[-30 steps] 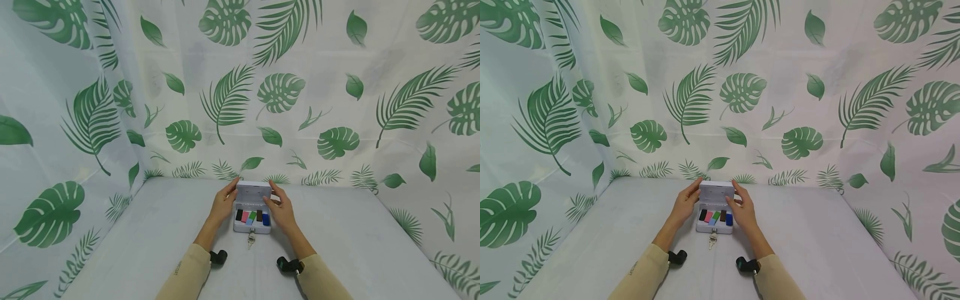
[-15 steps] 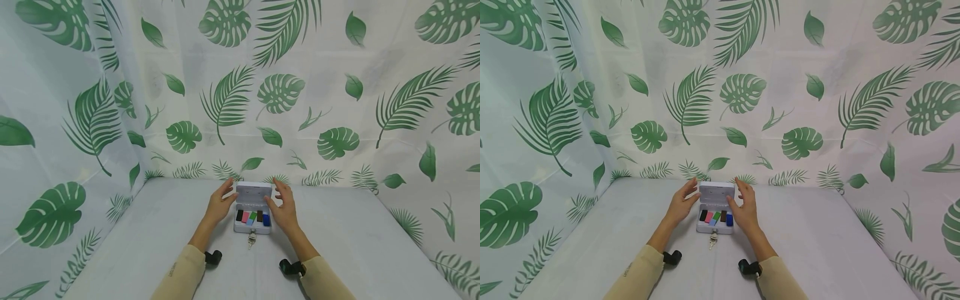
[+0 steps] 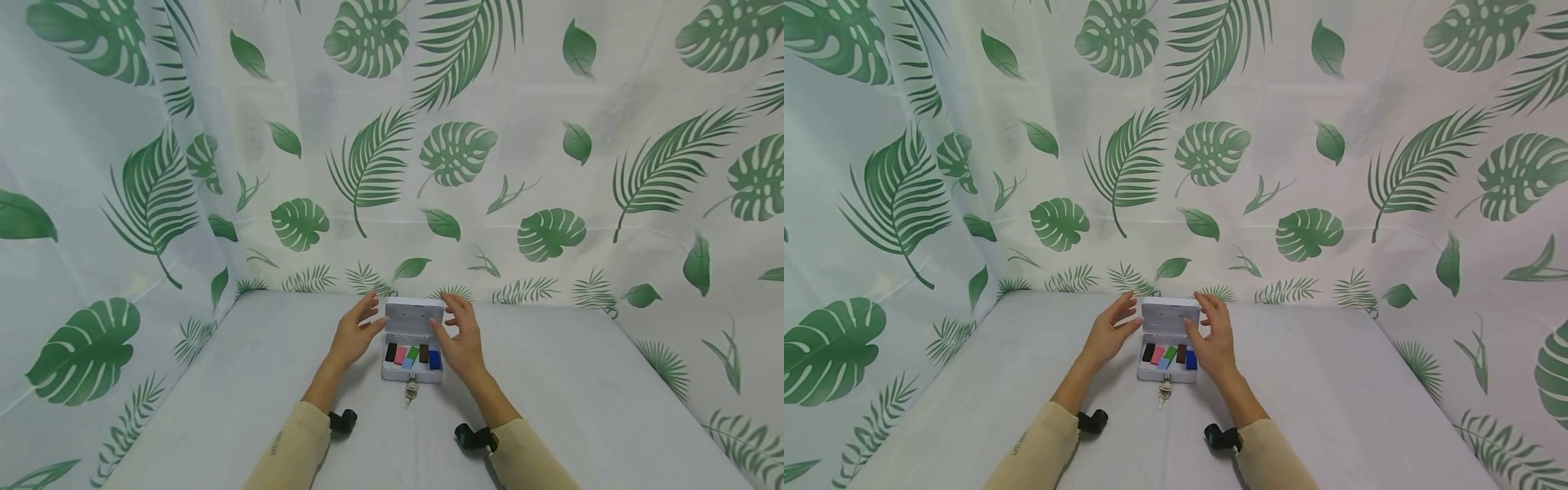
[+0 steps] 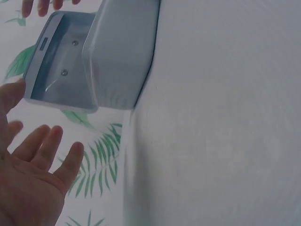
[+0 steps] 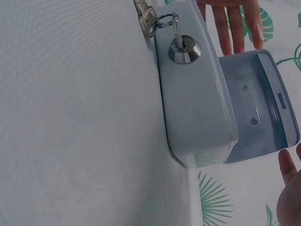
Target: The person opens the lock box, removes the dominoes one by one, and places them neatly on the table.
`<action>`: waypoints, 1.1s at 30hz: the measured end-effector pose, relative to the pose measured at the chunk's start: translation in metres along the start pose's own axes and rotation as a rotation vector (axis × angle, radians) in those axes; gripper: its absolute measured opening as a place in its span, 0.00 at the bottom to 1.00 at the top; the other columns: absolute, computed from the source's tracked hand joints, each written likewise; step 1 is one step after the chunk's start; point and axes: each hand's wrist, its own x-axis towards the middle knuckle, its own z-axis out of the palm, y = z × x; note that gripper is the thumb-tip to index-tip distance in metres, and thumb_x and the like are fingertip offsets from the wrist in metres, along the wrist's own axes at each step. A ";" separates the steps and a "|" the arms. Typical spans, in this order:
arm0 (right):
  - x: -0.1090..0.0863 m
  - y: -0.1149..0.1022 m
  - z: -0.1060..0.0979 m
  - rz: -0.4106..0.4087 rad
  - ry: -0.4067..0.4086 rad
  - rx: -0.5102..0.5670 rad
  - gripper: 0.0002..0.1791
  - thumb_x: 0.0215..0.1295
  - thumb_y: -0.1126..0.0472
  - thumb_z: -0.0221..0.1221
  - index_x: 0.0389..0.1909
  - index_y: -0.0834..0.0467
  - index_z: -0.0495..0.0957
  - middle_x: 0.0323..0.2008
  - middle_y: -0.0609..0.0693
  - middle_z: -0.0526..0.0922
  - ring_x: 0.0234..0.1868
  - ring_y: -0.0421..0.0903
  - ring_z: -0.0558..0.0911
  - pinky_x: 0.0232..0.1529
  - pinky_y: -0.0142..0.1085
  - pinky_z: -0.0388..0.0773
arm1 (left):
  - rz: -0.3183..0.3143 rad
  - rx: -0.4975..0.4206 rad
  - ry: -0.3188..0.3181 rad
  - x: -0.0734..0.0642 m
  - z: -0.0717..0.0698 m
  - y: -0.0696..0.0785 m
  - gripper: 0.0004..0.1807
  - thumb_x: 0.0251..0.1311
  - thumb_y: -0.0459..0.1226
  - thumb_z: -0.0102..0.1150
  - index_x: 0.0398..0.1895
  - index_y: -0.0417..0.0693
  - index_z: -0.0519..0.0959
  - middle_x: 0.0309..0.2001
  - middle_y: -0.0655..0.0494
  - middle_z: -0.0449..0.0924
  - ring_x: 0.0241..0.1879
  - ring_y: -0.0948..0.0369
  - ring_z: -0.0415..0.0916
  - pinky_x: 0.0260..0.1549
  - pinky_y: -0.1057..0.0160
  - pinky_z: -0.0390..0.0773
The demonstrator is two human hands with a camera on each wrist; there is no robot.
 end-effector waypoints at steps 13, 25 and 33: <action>0.001 -0.004 0.001 -0.108 0.006 0.018 0.28 0.70 0.64 0.67 0.70 0.54 0.75 0.60 0.57 0.77 0.50 0.54 0.79 0.47 0.39 0.82 | -0.187 0.121 -0.395 -0.008 -0.018 -0.015 0.46 0.59 0.52 0.75 0.79 0.55 0.66 0.78 0.52 0.66 0.77 0.46 0.64 0.75 0.41 0.65; -0.003 0.000 0.006 -0.177 -0.110 0.037 0.26 0.67 0.67 0.68 0.65 0.63 0.78 0.55 0.63 0.82 0.41 0.50 0.80 0.39 0.48 0.85 | -0.186 0.182 -0.460 -0.013 -0.020 -0.018 0.47 0.55 0.49 0.79 0.77 0.47 0.69 0.75 0.51 0.71 0.76 0.50 0.67 0.76 0.45 0.64; -0.006 0.003 0.007 -0.148 -0.227 0.036 0.23 0.68 0.66 0.68 0.63 0.64 0.79 0.55 0.61 0.84 0.41 0.49 0.81 0.40 0.50 0.86 | -0.152 0.165 -0.488 -0.016 -0.020 -0.016 0.46 0.56 0.47 0.79 0.77 0.50 0.69 0.75 0.53 0.71 0.75 0.52 0.69 0.76 0.45 0.63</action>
